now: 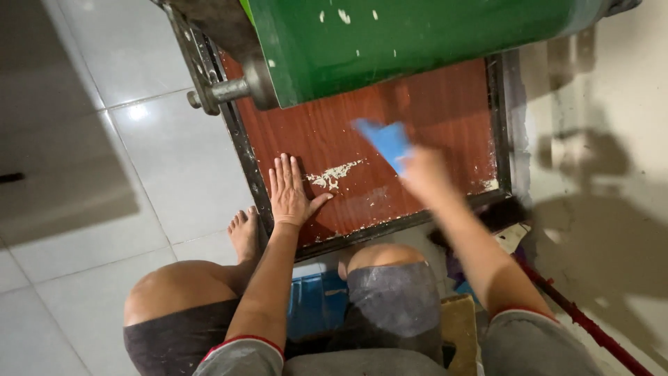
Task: Folding dough sheets, cleaning a dough roller machine with a scraper, and feeding dough through the roller.
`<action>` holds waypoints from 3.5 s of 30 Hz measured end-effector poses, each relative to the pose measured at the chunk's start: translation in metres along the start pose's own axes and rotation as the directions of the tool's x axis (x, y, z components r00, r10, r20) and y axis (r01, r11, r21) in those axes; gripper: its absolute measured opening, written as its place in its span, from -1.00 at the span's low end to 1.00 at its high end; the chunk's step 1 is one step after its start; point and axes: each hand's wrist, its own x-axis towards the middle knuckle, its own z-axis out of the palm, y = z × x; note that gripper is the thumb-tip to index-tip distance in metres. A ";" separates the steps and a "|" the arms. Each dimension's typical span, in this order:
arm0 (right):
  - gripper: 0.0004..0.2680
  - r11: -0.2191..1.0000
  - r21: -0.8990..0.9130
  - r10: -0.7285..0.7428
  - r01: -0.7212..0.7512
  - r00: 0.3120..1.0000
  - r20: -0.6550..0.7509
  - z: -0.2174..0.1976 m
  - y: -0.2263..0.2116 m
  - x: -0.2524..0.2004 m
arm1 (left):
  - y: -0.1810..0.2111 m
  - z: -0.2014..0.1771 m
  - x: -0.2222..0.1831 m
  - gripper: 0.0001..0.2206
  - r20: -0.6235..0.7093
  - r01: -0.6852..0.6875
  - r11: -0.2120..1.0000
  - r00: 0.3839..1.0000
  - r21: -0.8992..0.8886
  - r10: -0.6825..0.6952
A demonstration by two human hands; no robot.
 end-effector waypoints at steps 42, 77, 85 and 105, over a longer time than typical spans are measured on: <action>-0.59 -0.168 0.834 0.678 -0.525 0.553 0.484 0.065 0.019 -0.047 | 0.044 -0.016 0.133 -0.34 -0.157 -0.433 0.890 0.878 0.141 0.452; -0.51 0.937 0.296 0.014 -0.185 0.867 0.497 0.048 -0.103 -0.009 | -0.005 0.016 -0.011 -0.24 -0.415 0.023 0.957 0.898 -0.290 -0.147; -0.81 0.473 0.723 0.238 -0.504 0.863 0.446 0.021 0.018 0.000 | -0.017 -0.066 0.008 -0.52 -0.292 0.113 0.606 0.797 -0.787 -0.529; -0.63 0.331 0.663 0.126 -0.671 0.728 0.674 0.046 -0.022 -0.035 | -0.039 0.027 0.024 -0.41 -0.026 0.276 0.961 0.961 -0.005 -0.276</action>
